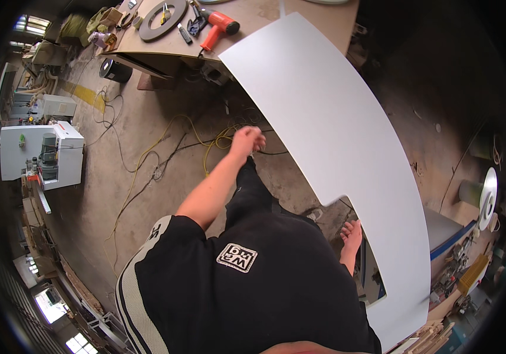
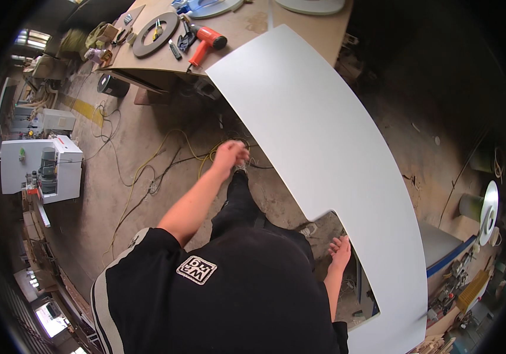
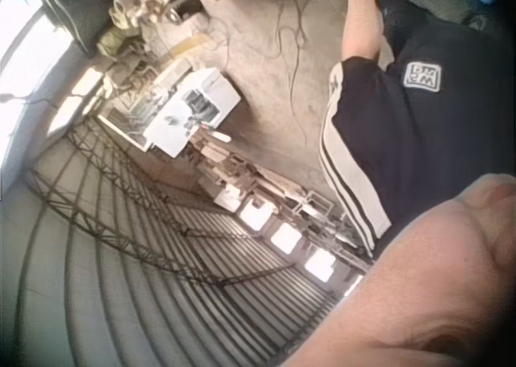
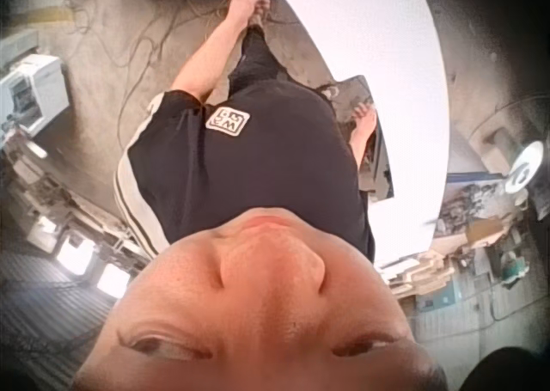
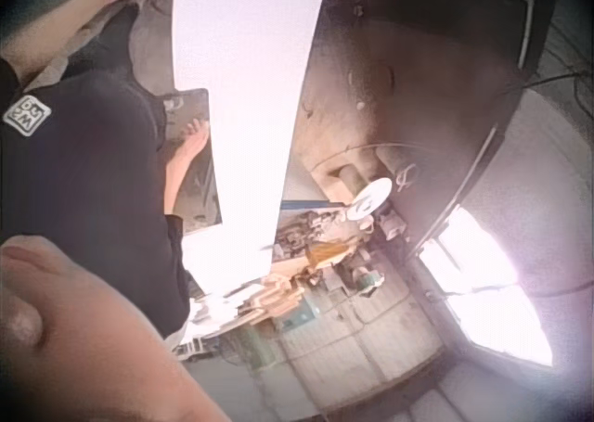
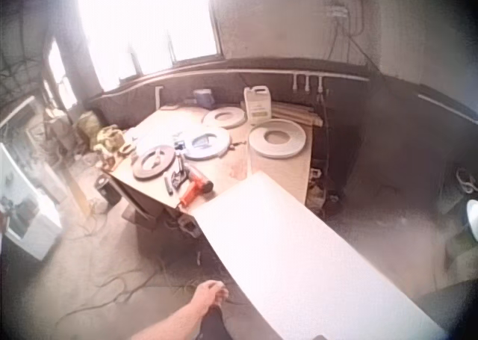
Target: The person peels protective film off a shaped white board and trims the excess material from the edges using a handheld blade.
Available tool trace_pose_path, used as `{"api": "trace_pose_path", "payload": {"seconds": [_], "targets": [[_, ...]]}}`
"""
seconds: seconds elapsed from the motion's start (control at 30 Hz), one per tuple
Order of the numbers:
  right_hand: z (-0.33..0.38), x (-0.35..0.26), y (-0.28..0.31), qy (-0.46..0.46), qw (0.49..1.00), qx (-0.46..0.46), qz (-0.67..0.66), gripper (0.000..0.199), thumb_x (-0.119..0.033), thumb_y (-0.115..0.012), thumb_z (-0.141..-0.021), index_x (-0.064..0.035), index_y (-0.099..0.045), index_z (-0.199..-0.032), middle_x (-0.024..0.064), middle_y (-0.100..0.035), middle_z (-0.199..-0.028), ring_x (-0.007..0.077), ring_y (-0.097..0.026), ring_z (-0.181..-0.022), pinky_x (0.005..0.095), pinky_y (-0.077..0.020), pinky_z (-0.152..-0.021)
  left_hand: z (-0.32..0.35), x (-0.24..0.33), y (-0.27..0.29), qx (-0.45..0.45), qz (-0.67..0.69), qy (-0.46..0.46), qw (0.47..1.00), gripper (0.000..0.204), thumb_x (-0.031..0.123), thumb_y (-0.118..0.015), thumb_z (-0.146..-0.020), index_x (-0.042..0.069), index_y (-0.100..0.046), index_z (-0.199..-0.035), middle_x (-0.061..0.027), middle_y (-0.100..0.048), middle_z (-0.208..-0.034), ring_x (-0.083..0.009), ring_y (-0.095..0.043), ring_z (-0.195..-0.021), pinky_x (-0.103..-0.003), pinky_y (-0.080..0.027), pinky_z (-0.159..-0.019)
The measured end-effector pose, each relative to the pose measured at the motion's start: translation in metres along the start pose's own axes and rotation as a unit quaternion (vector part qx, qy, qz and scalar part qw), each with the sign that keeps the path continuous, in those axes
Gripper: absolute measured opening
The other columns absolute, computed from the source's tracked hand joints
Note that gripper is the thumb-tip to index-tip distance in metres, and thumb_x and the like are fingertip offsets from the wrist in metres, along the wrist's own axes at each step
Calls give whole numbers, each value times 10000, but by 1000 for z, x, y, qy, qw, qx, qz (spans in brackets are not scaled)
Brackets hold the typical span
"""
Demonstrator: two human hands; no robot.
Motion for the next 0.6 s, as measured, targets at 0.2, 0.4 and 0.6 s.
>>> {"api": "trace_pose_path", "payload": {"seconds": [0.2,0.4,0.6], "targets": [[10,-49,-155,28,992,112,54,831,-661,-599,-1007,19,-494,-1473,152,-643,-1393,279,-688,-1130,406,-564,-885,-241,175,198,226,-30,-190,955,197,194,-659,-1007,19,-664,-1095,-81,-737,-876,-146,-671,-693,-313,-526,-586],[-16,-61,-195,-83,948,236,196,1006,-785,-672,-883,19,-499,-1462,134,-626,-1410,302,-673,-1146,440,-556,-900,-406,266,341,376,-370,-112,842,774,448,-767,-817,-38,-546,-1376,-215,-714,-1274,-375,-661,-1244,-456,-514,-1068],[2,-88,-218,-161,950,225,145,964,-824,-643,-873,-76,-548,-1473,84,-627,-1425,267,-606,-1240,471,-513,-933,-435,298,361,227,-359,-56,904,473,332,-742,-785,-31,-687,-1083,-191,-758,-935,-314,-749,-861,-425,-590,-792]]}}
Point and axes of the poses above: each hand's wrist, its own z-axis away from the middle knuckle, its own y-axis out of the back of the hand, x = y × z, the point moved 1 cm from there along -z, towards the middle knuckle
